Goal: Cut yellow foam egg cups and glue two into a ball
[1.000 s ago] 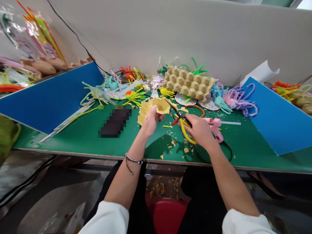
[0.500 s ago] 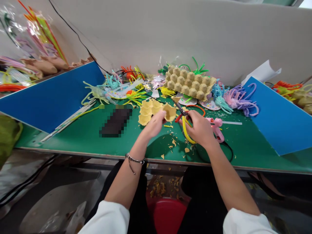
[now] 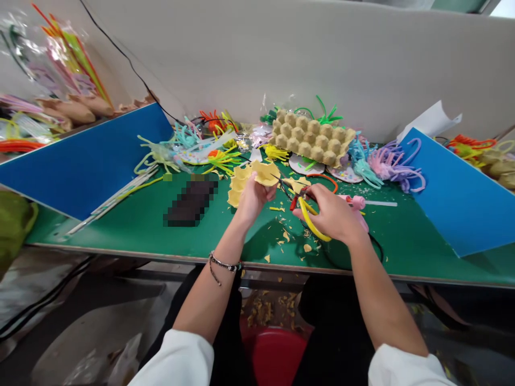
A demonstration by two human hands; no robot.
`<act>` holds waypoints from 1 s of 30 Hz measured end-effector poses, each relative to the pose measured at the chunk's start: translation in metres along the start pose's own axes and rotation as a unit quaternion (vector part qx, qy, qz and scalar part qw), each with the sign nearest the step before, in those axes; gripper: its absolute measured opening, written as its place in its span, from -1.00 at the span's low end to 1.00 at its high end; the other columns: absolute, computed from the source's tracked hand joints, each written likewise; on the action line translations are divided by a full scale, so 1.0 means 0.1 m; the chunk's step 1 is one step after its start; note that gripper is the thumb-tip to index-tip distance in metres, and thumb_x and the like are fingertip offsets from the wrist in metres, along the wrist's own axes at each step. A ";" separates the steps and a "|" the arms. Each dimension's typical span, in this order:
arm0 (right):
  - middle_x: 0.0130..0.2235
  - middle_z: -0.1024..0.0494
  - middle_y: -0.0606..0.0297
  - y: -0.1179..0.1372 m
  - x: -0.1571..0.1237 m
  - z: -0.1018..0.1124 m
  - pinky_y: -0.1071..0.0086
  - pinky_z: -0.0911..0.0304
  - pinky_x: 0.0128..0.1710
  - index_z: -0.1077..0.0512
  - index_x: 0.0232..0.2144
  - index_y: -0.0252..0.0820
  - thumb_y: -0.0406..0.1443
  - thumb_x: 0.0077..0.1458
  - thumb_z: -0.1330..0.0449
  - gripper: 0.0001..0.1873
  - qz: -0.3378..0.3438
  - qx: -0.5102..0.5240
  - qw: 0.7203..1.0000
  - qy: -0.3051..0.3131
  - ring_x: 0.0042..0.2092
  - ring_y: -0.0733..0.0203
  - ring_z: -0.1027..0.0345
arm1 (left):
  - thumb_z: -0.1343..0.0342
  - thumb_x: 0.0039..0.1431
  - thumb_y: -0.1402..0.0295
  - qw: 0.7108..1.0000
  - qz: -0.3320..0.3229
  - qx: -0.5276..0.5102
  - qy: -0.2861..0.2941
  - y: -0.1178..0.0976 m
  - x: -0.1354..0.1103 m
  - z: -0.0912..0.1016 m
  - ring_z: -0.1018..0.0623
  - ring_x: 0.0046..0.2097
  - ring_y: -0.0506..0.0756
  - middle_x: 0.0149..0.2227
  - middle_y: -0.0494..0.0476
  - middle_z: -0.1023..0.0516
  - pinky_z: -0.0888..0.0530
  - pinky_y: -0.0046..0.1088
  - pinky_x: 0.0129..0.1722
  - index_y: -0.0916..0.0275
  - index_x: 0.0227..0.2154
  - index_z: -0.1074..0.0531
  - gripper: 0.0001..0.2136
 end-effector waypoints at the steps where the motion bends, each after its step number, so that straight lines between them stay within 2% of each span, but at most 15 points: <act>1: -0.11 -0.51 0.15 0.02 0.01 -0.01 0.30 -0.16 -0.27 -0.33 -0.19 -0.16 0.02 0.07 -0.14 -0.58 -0.001 0.001 1.000 0.000 -0.13 0.04 -0.41 | 0.41 0.37 0.36 1.000 0.002 0.001 -0.002 0.00 -0.01 -0.01 -0.14 -0.67 -0.07 -0.65 -0.03 -0.25 -0.16 -0.59 -0.63 0.29 -0.44 -0.35 -0.56; 4: -0.15 -0.51 0.13 0.07 0.02 -0.04 0.29 -0.16 -0.31 -0.33 -0.21 -0.18 0.03 0.09 -0.10 -0.58 -0.006 -0.008 1.000 -0.004 -0.16 0.02 -0.42 | 0.43 0.37 0.34 1.000 0.005 -0.008 -0.007 0.01 -0.02 -0.02 -0.14 -0.68 -0.07 -0.66 -0.03 -0.24 -0.15 -0.59 -0.63 0.29 -0.45 -0.35 -0.54; 8: -0.15 -0.53 0.16 0.07 0.02 -0.04 0.30 -0.16 -0.32 -0.33 -0.20 -0.16 0.02 0.08 -0.13 -0.59 -0.015 -0.004 1.000 -0.014 -0.16 0.02 -0.42 | 0.38 0.37 0.33 0.999 -0.030 -0.033 -0.012 0.00 -0.04 -0.04 -0.15 -0.65 -0.08 -0.62 -0.04 -0.26 -0.15 -0.58 -0.61 0.28 -0.41 -0.34 -0.60; 14: -0.14 -0.53 0.14 0.07 0.02 -0.04 0.30 -0.14 -0.32 -0.33 -0.18 -0.16 0.00 0.10 -0.12 -0.60 -0.026 -0.008 1.000 -0.008 -0.15 -0.01 -0.42 | 0.22 0.34 0.20 0.997 -0.059 0.042 -0.029 0.05 -0.05 -0.06 -0.15 -0.63 -0.08 -0.55 -0.03 -0.29 -0.19 -0.51 -0.56 0.24 -0.43 -0.34 -0.66; 19: -0.16 -0.51 0.13 0.09 0.00 0.00 0.30 -0.06 -0.36 -0.31 -0.24 -0.17 0.02 0.13 -0.06 -0.62 -0.001 -0.061 0.998 -0.010 -0.22 0.02 -0.39 | 0.16 0.33 0.22 0.995 -0.067 0.066 -0.022 0.13 -0.07 -0.01 -0.17 -0.58 -0.06 -0.49 -0.03 -0.32 -0.20 -0.49 -0.53 0.23 -0.39 -0.34 -0.73; 22: -0.20 -0.50 0.16 0.12 -0.03 0.04 0.31 0.00 -0.40 -0.29 -0.29 -0.16 0.04 0.14 -0.03 -0.61 0.005 -0.079 0.997 0.000 -0.28 0.05 -0.37 | 0.13 0.31 0.23 0.992 -0.106 0.060 -0.018 0.15 -0.09 0.02 -0.22 -0.55 -0.05 -0.44 0.00 -0.36 -0.23 -0.48 -0.51 0.23 -0.38 -0.35 -0.75; 27: -0.24 -0.50 0.18 0.15 -0.06 0.07 0.32 0.04 -0.43 -0.26 -0.30 -0.15 0.07 0.11 -0.04 -0.59 -0.004 -0.083 0.997 0.005 -0.30 0.04 -0.37 | 0.27 0.36 0.24 0.989 -0.124 0.066 -0.054 0.13 -0.09 0.00 -0.22 -0.53 -0.03 -0.49 0.01 -0.31 -0.26 -0.47 -0.49 0.23 -0.44 -0.33 -0.65; 30: -0.22 -0.51 0.17 0.15 -0.05 0.05 0.32 0.03 -0.42 -0.27 -0.28 -0.15 0.07 0.11 -0.04 -0.59 -0.007 -0.076 0.997 0.008 -0.29 0.03 -0.38 | 0.30 0.37 0.24 0.989 -0.122 0.071 -0.050 0.13 -0.08 -0.02 -0.21 -0.53 -0.03 -0.50 0.01 -0.30 -0.25 -0.47 -0.48 0.23 -0.46 -0.32 -0.62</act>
Point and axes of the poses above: each hand's wrist, its own x-axis towards the middle knuckle, its own z-axis out of the back of the hand, y = z × x, the point moved 1 cm from there along x, towards the middle knuckle
